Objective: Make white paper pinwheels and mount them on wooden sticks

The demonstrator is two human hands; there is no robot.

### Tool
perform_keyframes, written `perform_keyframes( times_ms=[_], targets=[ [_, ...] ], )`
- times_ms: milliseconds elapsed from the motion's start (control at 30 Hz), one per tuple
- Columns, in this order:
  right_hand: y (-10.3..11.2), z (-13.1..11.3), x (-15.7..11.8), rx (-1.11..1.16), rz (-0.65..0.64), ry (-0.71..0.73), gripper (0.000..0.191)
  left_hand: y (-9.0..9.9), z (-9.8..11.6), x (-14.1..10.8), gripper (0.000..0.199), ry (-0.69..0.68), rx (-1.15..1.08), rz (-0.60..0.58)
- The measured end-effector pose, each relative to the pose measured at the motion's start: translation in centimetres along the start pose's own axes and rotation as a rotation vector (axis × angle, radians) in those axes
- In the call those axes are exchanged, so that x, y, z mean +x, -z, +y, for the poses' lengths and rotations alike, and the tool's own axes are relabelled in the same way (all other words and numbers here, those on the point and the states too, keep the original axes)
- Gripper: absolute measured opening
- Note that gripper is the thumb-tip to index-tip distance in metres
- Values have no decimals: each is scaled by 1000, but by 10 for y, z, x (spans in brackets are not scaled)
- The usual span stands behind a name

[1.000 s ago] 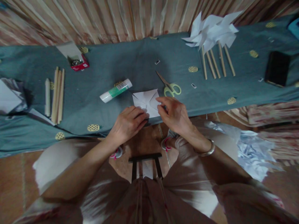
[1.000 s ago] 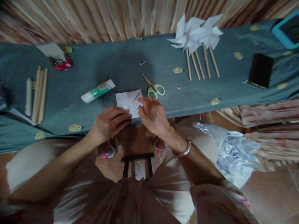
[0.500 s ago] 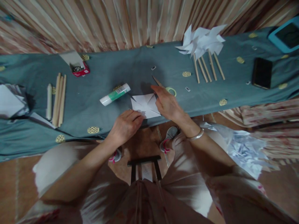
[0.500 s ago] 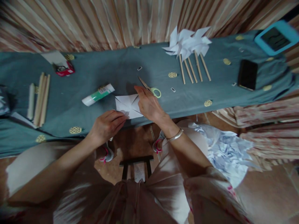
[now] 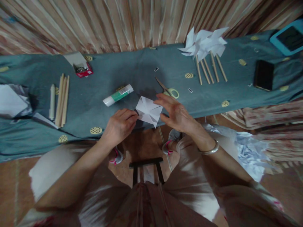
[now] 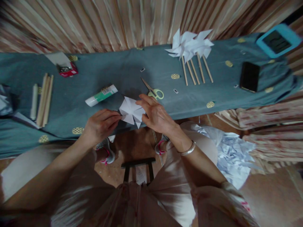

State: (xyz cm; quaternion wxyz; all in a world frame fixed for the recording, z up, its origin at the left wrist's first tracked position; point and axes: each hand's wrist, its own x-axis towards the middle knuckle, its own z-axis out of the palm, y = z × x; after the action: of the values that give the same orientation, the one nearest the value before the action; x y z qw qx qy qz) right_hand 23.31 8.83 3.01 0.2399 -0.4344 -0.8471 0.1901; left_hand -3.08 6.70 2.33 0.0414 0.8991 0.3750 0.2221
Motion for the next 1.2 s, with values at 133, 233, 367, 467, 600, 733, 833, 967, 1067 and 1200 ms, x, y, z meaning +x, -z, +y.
perform_keyframes(
  times_ms=[133,233,367,467,600,733,833,967,1067,1200],
  targets=[
    [-7,-9,-4,35,-25,43,35,-1,3,-1,21,1,-13,-46],
    [-12,-14,-4,23,-40,69,28,-4,5,-1,20,-11,5,-35],
    [-14,-16,-7,-5,-82,75,26,-5,7,0,20,-58,75,-28],
    [-11,-17,-11,1,-100,91,28,-5,7,0,20,-71,70,-30],
    [-8,-20,-13,24,-116,126,26,-5,7,0,22,-35,15,-43],
    [-12,-22,-11,89,-89,90,17,-4,7,0,21,-51,49,-39],
    [-18,-20,-8,133,-25,26,18,-5,10,0,17,-65,37,-9],
    [-26,-18,-7,173,27,-38,14,-12,16,0,19,-73,-10,39],
    [-31,-17,-8,192,43,-79,12,-16,20,0,20,-85,-28,46],
    [-34,-17,-7,211,60,-138,10,-15,21,0,22,-100,-30,66]
  ],
)
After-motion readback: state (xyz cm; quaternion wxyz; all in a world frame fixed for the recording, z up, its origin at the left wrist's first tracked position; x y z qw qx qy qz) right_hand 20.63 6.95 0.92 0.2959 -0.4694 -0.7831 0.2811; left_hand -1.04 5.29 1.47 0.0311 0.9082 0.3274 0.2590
